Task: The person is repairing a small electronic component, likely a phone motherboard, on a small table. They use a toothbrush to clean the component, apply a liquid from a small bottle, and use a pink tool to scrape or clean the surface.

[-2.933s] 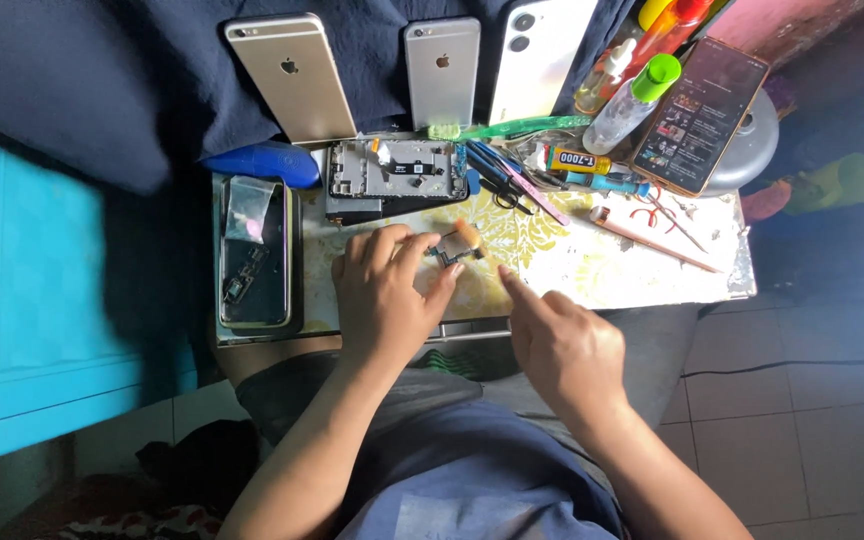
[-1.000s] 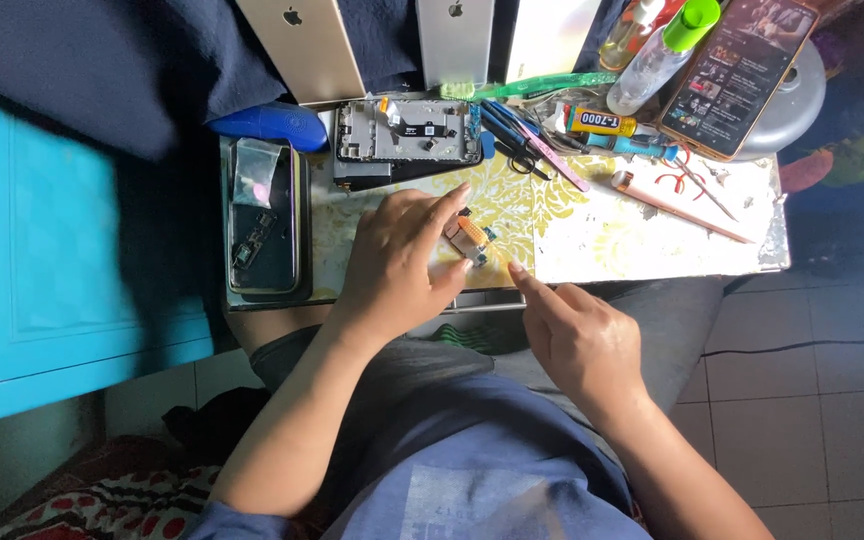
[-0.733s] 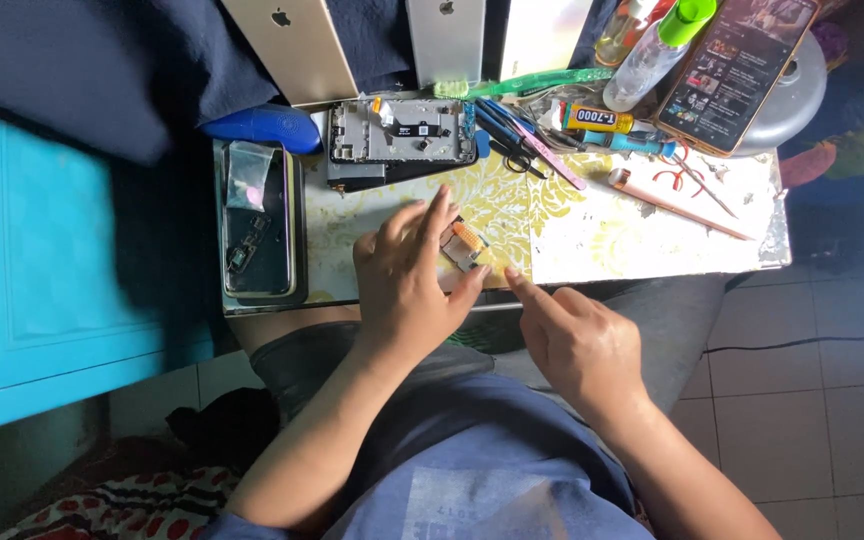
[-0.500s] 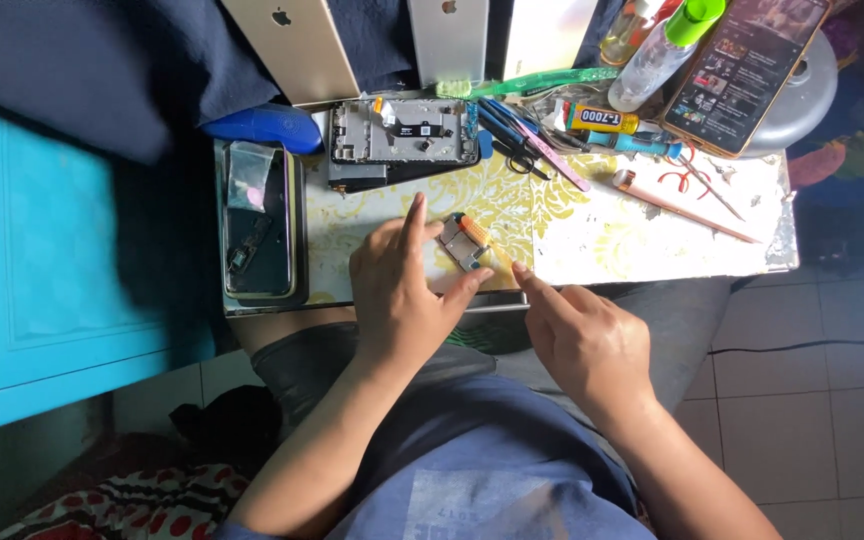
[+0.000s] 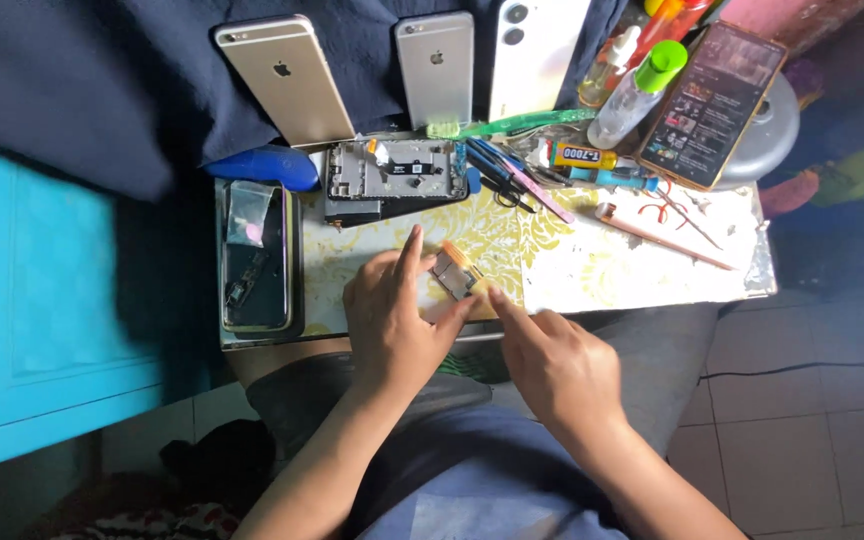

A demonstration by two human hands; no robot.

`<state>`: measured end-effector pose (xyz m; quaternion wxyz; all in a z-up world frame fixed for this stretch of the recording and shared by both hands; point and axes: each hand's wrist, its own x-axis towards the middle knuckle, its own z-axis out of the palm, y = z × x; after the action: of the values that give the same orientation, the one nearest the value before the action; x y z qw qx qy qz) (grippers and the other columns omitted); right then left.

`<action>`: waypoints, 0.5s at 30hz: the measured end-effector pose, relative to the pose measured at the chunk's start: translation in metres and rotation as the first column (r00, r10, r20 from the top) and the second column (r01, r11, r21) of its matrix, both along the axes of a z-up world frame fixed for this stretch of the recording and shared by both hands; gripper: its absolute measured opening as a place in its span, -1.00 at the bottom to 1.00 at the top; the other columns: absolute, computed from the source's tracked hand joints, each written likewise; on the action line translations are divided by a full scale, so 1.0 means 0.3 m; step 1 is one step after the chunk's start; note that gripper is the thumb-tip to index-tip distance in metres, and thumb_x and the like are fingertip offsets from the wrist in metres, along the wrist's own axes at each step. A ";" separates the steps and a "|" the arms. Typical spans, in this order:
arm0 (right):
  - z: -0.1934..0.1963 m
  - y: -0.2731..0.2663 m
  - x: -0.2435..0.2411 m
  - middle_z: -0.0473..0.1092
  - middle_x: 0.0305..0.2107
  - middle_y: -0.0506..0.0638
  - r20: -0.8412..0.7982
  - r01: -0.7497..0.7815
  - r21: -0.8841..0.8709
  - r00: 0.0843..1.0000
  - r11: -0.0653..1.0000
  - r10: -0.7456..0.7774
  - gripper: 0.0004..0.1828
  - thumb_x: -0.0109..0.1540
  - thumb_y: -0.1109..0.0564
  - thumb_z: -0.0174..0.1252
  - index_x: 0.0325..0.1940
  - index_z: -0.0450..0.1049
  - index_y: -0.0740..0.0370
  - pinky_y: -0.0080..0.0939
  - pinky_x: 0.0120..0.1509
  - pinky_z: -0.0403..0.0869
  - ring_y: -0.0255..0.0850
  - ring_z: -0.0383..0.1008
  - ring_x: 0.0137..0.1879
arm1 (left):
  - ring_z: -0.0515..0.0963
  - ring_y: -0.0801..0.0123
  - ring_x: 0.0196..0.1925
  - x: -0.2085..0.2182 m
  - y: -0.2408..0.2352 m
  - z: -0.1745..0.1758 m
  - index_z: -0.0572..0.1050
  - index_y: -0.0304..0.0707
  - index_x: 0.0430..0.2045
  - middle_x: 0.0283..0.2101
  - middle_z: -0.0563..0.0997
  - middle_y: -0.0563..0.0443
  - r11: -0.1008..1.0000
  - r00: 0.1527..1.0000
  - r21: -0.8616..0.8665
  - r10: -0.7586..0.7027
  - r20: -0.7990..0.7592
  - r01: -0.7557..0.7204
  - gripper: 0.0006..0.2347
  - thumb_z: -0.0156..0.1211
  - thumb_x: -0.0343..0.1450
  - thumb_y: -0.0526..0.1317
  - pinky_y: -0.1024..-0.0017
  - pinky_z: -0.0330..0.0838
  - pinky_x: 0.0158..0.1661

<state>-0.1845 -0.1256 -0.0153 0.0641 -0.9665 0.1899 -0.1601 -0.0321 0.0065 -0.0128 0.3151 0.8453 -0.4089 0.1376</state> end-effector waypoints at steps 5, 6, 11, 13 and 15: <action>0.012 0.004 -0.053 0.19 -0.60 -0.21 0.031 -0.027 0.010 0.999 1.000 0.027 -0.47 0.30 0.10 0.19 0.35 0.43 -0.30 -0.09 -0.63 0.23 -0.20 0.27 -0.61 | 0.56 0.14 0.10 0.002 -0.007 0.020 0.30 -0.22 0.30 -0.03 0.67 0.06 1.000 0.999 -0.030 0.000 0.034 0.001 -0.34 0.38 0.40 0.14 0.15 0.37 0.03; 0.018 0.005 -0.083 0.13 -0.62 -0.22 0.009 -0.022 0.022 1.000 1.000 0.022 -0.47 0.30 0.09 0.18 0.35 0.43 -0.32 -0.10 -0.64 0.23 -0.22 0.23 -0.64 | 0.56 0.12 0.07 0.003 -0.008 0.031 0.39 -0.22 0.23 -0.04 0.64 0.05 1.000 0.999 -0.013 -0.013 0.043 0.013 -0.41 0.36 0.40 0.13 0.17 0.36 0.03; 0.008 -0.019 -0.114 0.14 -0.62 -0.21 -0.010 -0.002 0.028 1.000 1.000 0.002 -0.50 0.30 0.07 0.17 0.33 0.45 -0.33 -0.12 -0.63 0.22 -0.23 0.25 -0.62 | 0.55 0.12 0.02 0.009 -0.015 0.058 0.63 -0.11 -0.20 -0.16 0.60 0.08 0.999 0.996 -0.015 -0.033 0.077 0.034 -0.66 0.29 0.40 0.13 0.15 0.36 -0.01; 0.009 -0.022 -0.115 0.15 -0.61 -0.21 0.008 -0.046 0.037 0.999 0.998 0.046 -0.49 0.30 0.06 0.16 0.35 0.43 -0.33 -0.09 -0.65 0.22 -0.22 0.24 -0.63 | 0.54 0.14 0.03 0.013 -0.014 0.060 0.67 -0.12 -0.25 -0.15 0.60 0.09 0.999 0.995 -0.018 -0.047 0.087 0.049 -0.68 0.34 0.38 0.10 0.16 0.36 0.01; 0.015 -0.045 -0.120 0.18 -0.62 -0.22 -0.062 0.020 0.018 0.998 1.000 -0.019 -0.46 0.27 0.00 0.19 0.34 0.44 -0.37 -0.09 -0.63 0.27 -0.23 0.31 -0.60 | 0.54 0.12 0.06 0.012 -0.007 0.054 0.66 -0.12 -0.20 -0.11 0.61 0.07 0.997 0.992 0.046 -0.061 0.110 0.056 -0.64 0.22 0.43 0.15 0.16 0.34 -0.03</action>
<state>-0.2204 -0.1391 -0.0109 0.0656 -0.9685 0.2027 -0.1289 -0.0285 0.0044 0.0033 0.2777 0.8306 -0.4531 0.1666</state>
